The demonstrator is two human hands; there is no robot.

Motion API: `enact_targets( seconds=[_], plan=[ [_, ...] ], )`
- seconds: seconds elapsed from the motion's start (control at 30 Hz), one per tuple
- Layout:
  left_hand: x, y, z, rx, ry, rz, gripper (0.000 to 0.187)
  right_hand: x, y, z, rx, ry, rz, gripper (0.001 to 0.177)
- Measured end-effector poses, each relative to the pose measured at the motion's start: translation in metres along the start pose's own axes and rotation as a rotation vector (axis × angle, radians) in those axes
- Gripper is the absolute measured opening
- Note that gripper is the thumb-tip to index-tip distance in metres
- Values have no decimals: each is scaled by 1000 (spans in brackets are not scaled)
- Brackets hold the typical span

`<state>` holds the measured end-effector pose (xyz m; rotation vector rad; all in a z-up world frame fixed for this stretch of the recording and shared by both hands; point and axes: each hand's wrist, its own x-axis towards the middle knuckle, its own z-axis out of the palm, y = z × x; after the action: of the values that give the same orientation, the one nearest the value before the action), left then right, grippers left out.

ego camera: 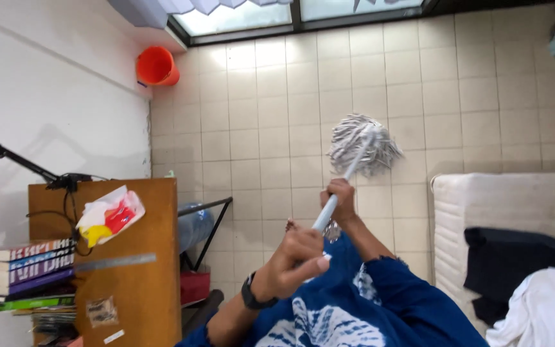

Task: The person mops the tiled floor of a cluttered room using a white string mop. They move the mop back and forth across the floor, navigating around a bed, desk, and various items on the floor.

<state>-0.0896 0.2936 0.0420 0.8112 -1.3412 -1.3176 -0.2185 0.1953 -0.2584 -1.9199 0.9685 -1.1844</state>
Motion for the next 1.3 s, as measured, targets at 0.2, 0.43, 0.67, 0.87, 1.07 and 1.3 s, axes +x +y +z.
enact_targets(
  seconds=[0.2, 0.43, 0.67, 0.87, 1.07, 1.3],
  plan=[
    [48, 18, 12, 267, 257, -70, 48, 51, -4, 56, 338, -272, -98, 40],
    [106, -35, 5, 496, 405, -94, 43, 128, 22, 101, 581, -569, -250, 31],
    [143, -62, -30, 302, 549, -40, 43, 186, 108, 67, 326, -437, -297, 38],
    [172, -104, -64, 95, 541, -35, 45, 213, 163, 21, 29, -319, -144, 31],
    [200, -106, -92, 218, 683, 206, 51, 257, 166, 82, 170, -371, -258, 28],
    [213, -134, -115, 535, 723, -121, 41, 307, 156, 169, 289, -651, -258, 33]
  ],
)
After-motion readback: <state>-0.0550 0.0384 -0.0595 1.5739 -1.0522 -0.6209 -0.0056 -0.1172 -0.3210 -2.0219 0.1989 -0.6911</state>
